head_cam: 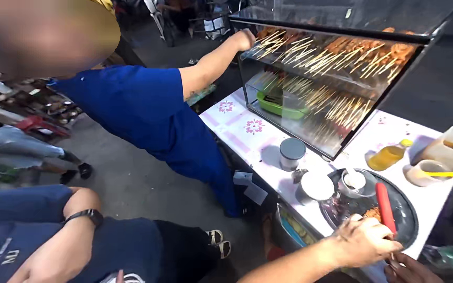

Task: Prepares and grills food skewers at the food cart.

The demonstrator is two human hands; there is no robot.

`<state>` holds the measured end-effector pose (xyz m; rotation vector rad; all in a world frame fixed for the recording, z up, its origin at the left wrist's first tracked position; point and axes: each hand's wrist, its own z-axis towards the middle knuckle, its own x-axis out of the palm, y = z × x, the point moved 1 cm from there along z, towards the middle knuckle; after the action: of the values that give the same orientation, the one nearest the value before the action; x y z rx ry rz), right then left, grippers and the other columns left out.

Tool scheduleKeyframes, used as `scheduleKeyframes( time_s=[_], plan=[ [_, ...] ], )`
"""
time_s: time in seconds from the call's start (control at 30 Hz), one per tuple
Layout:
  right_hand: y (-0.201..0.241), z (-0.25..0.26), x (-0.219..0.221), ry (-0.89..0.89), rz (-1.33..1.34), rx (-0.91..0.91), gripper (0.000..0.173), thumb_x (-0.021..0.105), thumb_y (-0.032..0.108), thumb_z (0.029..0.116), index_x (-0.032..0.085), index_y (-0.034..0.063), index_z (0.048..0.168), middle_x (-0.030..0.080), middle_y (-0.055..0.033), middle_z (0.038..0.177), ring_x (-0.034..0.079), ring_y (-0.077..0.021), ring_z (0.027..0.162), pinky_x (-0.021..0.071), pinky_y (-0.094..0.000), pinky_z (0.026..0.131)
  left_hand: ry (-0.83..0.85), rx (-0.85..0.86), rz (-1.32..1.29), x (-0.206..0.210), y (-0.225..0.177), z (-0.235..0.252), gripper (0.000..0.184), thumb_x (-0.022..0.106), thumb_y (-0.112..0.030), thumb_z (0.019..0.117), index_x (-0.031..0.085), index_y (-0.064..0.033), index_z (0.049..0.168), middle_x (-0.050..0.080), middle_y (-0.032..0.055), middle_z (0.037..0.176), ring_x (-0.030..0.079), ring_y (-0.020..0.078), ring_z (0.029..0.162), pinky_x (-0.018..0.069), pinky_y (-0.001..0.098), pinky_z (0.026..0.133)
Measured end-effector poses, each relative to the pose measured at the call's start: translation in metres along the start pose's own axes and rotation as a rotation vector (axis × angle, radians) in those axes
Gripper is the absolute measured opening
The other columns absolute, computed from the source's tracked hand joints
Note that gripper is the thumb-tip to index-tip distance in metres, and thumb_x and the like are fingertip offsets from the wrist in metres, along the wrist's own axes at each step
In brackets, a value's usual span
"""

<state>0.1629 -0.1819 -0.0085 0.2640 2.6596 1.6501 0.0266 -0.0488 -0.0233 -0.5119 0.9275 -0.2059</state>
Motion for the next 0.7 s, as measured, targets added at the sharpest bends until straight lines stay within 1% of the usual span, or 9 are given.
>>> scheduleKeyframes(
  time_s=[0.07, 0.13, 0.2, 0.27, 0.33, 0.5, 0.57, 0.63, 0.7],
  plan=[
    [-0.004, -0.008, -0.001, 0.003, 0.051, 0.043, 0.014, 0.039, 0.011, 0.1074, 0.052, 0.0143, 0.112, 0.068, 0.0096, 0.081, 0.056, 0.0008, 0.053, 0.0500, -0.0169, 0.051, -0.004, 0.032, 0.082, 0.010, -0.005, -0.006, 0.014, 0.066, -0.011, 0.0961, 0.079, -0.0126, 0.098, 0.074, 0.0062, 0.095, 0.068, 0.0247, 0.091, 0.0514, 0.0404, 0.078],
    [-0.009, -0.015, -0.001, 0.030, 0.104, 0.074, 0.014, 0.040, 0.012, 0.1080, 0.053, 0.0149, 0.109, 0.068, 0.0092, 0.081, 0.056, 0.0015, 0.054, 0.0497, -0.0155, 0.051, -0.060, 0.077, 0.142, 0.018, -0.008, -0.009, 0.014, 0.066, -0.007, 0.0950, 0.079, -0.0125, 0.095, 0.074, 0.0052, 0.093, 0.068, 0.0228, 0.088, 0.0509, 0.0385, 0.076],
    [-0.013, -0.022, 0.003, 0.039, 0.186, 0.100, 0.016, 0.038, 0.013, 0.1081, 0.054, 0.0153, 0.107, 0.067, 0.0087, 0.081, 0.055, 0.0027, 0.053, 0.0481, -0.0135, 0.049, -0.112, 0.101, 0.161, 0.024, -0.008, -0.012, 0.014, 0.066, -0.005, 0.0942, 0.078, -0.0106, 0.096, 0.074, 0.0072, 0.097, 0.068, 0.0232, 0.087, 0.0525, 0.0376, 0.075],
    [-0.015, -0.028, 0.004, 0.037, 0.290, 0.114, 0.022, 0.035, 0.013, 0.1090, 0.056, 0.0157, 0.105, 0.068, 0.0084, 0.080, 0.054, 0.0041, 0.053, 0.0469, -0.0111, 0.049, -0.135, 0.117, 0.171, 0.028, -0.009, -0.014, 0.011, 0.067, -0.005, 0.0933, 0.078, -0.0077, 0.094, 0.074, 0.0094, 0.095, 0.069, 0.0241, 0.085, 0.0538, 0.0370, 0.075],
    [-0.015, -0.032, 0.003, 0.031, 0.359, 0.121, 0.026, 0.033, 0.013, 0.1094, 0.058, 0.0157, 0.105, 0.069, 0.0083, 0.080, 0.055, 0.0052, 0.054, 0.0458, -0.0094, 0.049, -0.129, 0.133, 0.168, 0.032, -0.009, -0.015, 0.011, 0.067, -0.005, 0.0944, 0.077, -0.0063, 0.092, 0.073, 0.0098, 0.091, 0.069, 0.0241, 0.082, 0.0542, 0.0363, 0.075],
    [-0.023, -0.029, 0.005, 0.026, 0.408, 0.108, 0.024, 0.036, 0.012, 0.1081, 0.059, 0.0152, 0.100, 0.068, 0.0060, 0.080, 0.054, 0.0048, 0.053, 0.0448, -0.0092, 0.048, -0.109, 0.158, 0.197, 0.039, -0.009, -0.020, 0.015, 0.064, 0.000, 0.0932, 0.077, -0.0051, 0.087, 0.073, 0.0097, 0.088, 0.070, 0.0236, 0.079, 0.0555, 0.0362, 0.072],
    [-0.030, -0.026, 0.008, 0.004, 0.392, 0.106, 0.021, 0.039, 0.012, 0.1067, 0.059, 0.0139, 0.100, 0.069, 0.0043, 0.079, 0.056, 0.0033, 0.053, 0.0458, -0.0105, 0.048, -0.083, 0.082, 0.170, 0.041, -0.011, -0.023, 0.015, 0.064, -0.001, 0.0934, 0.077, -0.0048, 0.087, 0.074, 0.0098, 0.088, 0.070, 0.0241, 0.079, 0.0555, 0.0377, 0.071],
    [-0.035, -0.024, 0.011, -0.026, 0.326, 0.100, 0.016, 0.041, 0.011, 0.1050, 0.058, 0.0115, 0.102, 0.070, 0.0024, 0.078, 0.058, 0.0009, 0.053, 0.0480, -0.0127, 0.048, -0.030, -0.069, 0.057, 0.041, -0.011, -0.025, 0.013, 0.065, -0.005, 0.0942, 0.077, -0.0030, 0.090, 0.074, 0.0112, 0.089, 0.072, 0.0262, 0.084, 0.0569, 0.0421, 0.074],
    [-0.038, -0.023, 0.014, -0.051, 0.247, 0.105, 0.012, 0.043, 0.008, 0.1042, 0.055, 0.0083, 0.104, 0.070, 0.0004, 0.077, 0.060, -0.0024, 0.052, 0.0510, -0.0157, 0.049, 0.025, -0.203, -0.050, 0.041, -0.011, -0.027, 0.012, 0.065, -0.006, 0.0928, 0.075, 0.0003, 0.093, 0.074, 0.0141, 0.090, 0.073, 0.0285, 0.087, 0.0580, 0.0453, 0.078]
  ],
)
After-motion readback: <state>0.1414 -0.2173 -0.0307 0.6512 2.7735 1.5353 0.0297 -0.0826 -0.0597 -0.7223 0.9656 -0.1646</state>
